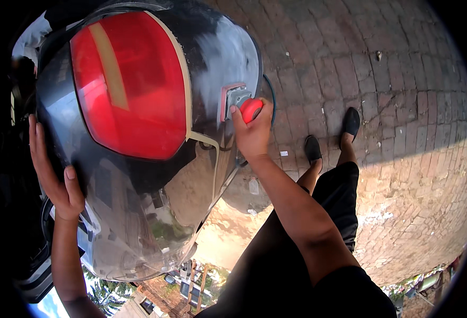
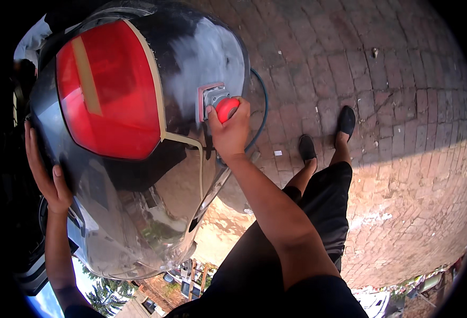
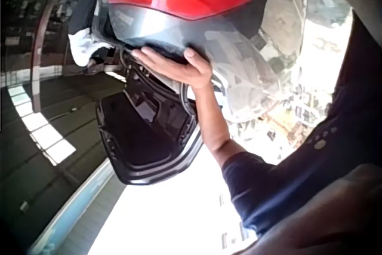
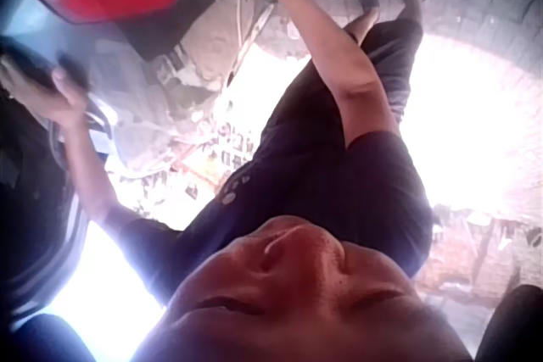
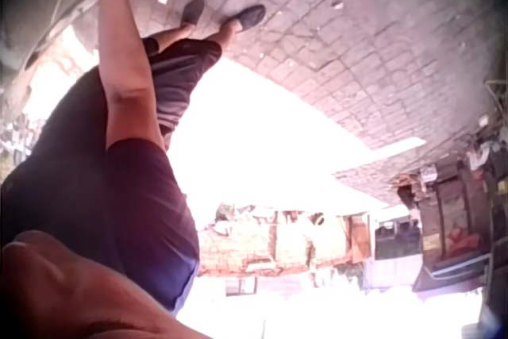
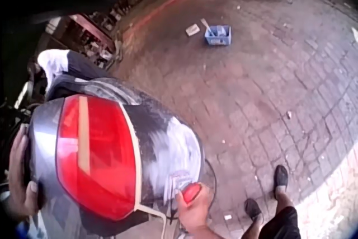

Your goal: The person sands the rear quarter panel of a car using a power sander and applies masking tape to the tail light with assistance from another person.

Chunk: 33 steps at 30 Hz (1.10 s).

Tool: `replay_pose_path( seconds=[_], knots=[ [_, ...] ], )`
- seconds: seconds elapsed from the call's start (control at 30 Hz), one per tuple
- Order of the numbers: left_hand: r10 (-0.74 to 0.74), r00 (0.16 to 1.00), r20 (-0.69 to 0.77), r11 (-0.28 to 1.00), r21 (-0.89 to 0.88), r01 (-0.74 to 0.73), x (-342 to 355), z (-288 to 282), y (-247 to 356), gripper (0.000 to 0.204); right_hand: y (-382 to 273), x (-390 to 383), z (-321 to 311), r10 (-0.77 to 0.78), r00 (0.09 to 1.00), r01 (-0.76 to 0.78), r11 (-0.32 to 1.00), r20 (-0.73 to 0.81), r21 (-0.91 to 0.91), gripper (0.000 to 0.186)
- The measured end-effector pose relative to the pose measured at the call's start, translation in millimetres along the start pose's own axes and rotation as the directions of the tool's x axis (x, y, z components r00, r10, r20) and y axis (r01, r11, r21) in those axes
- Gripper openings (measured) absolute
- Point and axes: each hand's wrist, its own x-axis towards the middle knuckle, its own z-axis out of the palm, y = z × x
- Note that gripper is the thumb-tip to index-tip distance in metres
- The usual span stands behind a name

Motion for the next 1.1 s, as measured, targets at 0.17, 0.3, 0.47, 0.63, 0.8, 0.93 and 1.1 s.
replay_pose_path(
  seconds=[0.17, 0.3, 0.47, 0.63, 0.8, 0.93, 1.1],
  knots=[
    [-0.001, 1.0, 0.007, 1.0, -0.007, 0.002, -1.6, 2.3, -0.7, 0.078, -0.3, 7.7, -0.4, 0.028, 1.0, -0.028, 1.0, -0.003, 0.009, 0.064],
    [-0.006, 1.0, 0.013, 1.0, -0.002, 0.006, -1.2, 2.2, -1.4, 0.078, -0.7, 11.4, 0.6, 0.051, 0.999, -0.051, 0.998, 0.002, 0.047, 0.064],
    [-0.049, 0.999, -0.006, 0.997, -0.054, 0.048, -1.6, 5.0, 3.8, 0.079, -8.9, 16.4, -0.8, 0.017, 1.0, -0.017, 0.999, -0.002, 0.034, 0.063],
    [-0.04, 0.999, -0.005, 0.998, -0.04, 0.04, 1.6, 1.6, 2.1, 0.079, -7.5, 35.8, 0.3, 0.069, 0.997, -0.068, 0.998, -0.019, 0.012, 0.062],
    [-0.055, 0.998, -0.008, 0.997, -0.058, 0.055, -1.2, 4.6, 4.6, 0.079, -26.7, 37.9, -5.5, 0.007, 0.999, -0.005, 0.999, 0.033, -0.038, 0.063],
    [-0.049, 0.999, -0.008, 0.998, -0.041, 0.048, 1.4, 1.3, 4.4, 0.079, -14.3, 51.1, -2.3, -0.097, 0.995, 0.093, 0.988, -0.027, -0.127, 0.062],
    [-0.02, 1.0, -0.003, 1.0, -0.024, 0.02, -1.4, 3.1, 1.4, 0.078, -23.7, 48.9, -5.9, -0.054, 0.998, 0.056, 0.998, 0.038, -0.039, 0.066]
  ],
)
